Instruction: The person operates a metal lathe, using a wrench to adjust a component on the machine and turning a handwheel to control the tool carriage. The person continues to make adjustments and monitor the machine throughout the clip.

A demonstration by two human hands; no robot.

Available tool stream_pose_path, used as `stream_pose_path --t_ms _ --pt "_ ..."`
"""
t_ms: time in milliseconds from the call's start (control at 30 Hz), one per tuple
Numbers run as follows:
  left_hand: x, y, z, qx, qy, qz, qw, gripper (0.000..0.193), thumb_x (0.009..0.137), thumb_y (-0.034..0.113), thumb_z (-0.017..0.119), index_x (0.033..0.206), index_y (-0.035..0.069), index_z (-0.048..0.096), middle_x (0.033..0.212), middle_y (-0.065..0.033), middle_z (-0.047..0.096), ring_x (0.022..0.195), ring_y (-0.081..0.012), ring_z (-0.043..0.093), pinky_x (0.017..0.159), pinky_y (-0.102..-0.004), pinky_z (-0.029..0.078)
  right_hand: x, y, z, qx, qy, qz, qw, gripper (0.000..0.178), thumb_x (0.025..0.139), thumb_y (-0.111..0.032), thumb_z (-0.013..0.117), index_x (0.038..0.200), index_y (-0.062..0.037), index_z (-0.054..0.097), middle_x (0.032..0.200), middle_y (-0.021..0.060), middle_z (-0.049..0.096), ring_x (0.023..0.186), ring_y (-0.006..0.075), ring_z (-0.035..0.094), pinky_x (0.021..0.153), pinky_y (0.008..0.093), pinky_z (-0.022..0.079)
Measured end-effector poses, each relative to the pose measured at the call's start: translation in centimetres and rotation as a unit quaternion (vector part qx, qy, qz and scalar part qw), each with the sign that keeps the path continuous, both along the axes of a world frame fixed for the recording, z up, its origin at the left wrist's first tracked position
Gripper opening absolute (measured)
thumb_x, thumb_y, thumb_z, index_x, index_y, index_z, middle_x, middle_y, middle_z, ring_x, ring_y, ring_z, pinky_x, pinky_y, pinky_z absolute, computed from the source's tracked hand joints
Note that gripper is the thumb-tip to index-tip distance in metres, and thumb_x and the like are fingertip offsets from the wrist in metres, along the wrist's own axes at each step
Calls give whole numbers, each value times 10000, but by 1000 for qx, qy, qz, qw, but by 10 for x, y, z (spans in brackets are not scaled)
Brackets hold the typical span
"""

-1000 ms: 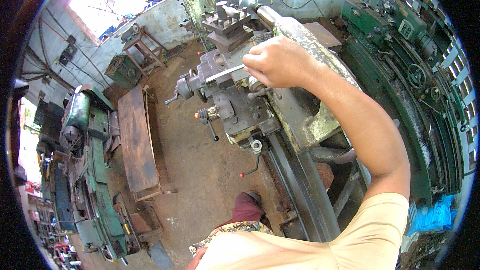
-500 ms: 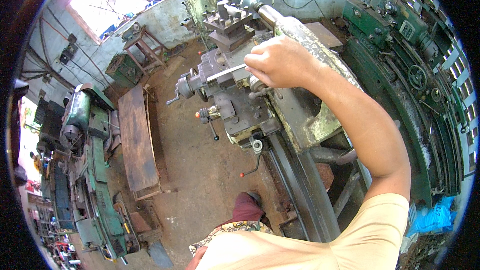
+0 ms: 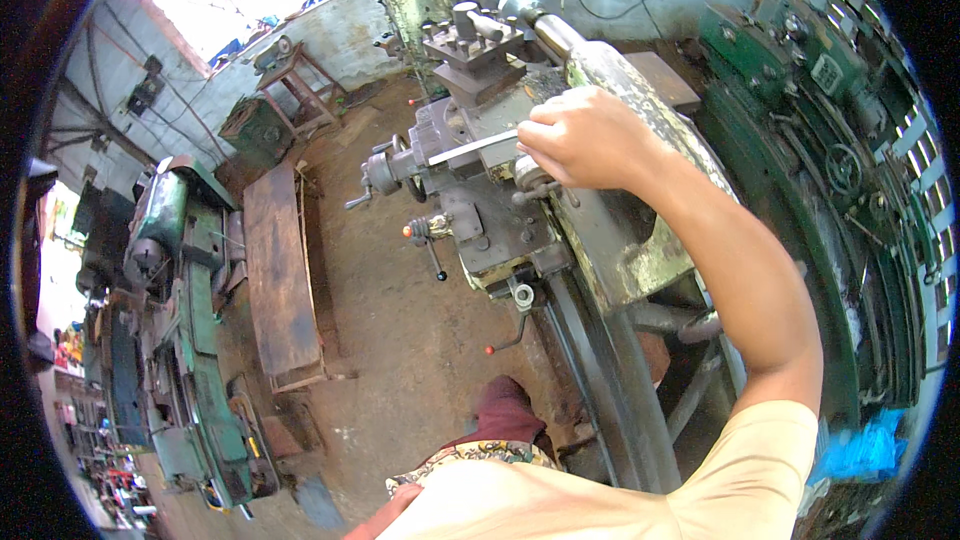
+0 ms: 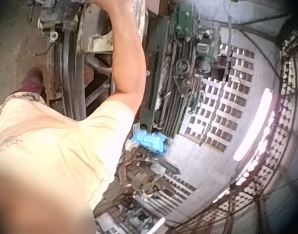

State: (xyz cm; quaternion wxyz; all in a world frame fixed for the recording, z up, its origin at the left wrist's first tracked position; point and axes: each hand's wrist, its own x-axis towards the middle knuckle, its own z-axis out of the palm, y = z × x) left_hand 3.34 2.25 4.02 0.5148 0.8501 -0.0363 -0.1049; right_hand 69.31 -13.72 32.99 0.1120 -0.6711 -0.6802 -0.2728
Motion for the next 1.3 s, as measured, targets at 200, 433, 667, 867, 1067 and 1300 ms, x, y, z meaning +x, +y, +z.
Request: stream_pose_path --t_ms 200,433,667,867,1067,1300 --pt "105 128 67 335 0 -186 923 759 790 444 813 1475 217 578 1392 -192 576 1267 -388 587 1046 -617 436 -8 2 7 22 15 -2 1000 134 867 -132 775 905 -73 661 812 102 665 770 322 681 698 452 541" --pt "334 242 111 535 -135 25 834 566 894 410 789 1338 99 623 1347 -142 628 1278 -318 590 1086 -491 452 -11 4 24 60 30 22 998 122 852 -32 763 894 -17 649 788 125 641 697 335 632 655 445 484" --pt "517 125 76 504 34 87 858 605 780 399 847 1263 67 697 1266 -150 698 1282 -321 598 1015 -513 488 -6 2 32 53 57 22 997 105 855 -33 762 907 -13 673 787 114 667 686 309 652 646 428 496" --pt "552 127 26 593 45 148 790 113 856 248 736 863 154 798 851 -116 772 922 -299 751 732 -459 566 11 -8 36 66 32 -35 997 133 848 -72 779 847 -49 648 710 56 603 645 256 629 605 402 483" --pt "551 177 66 457 138 68 876 316 723 202 669 921 -7 799 1012 -257 769 982 -416 756 892 -500 617 21 -13 42 106 48 -37 993 108 809 -95 760 856 -71 666 731 23 609 681 222 661 624 377 516" --pt "556 164 78 460 179 122 861 350 709 174 655 1006 71 810 1050 -235 771 1028 -411 746 930 -494 605 11 -20 64 101 82 -66 989 205 838 -102 813 995 -45 695 812 82 703 707 293 690 649 414 540"
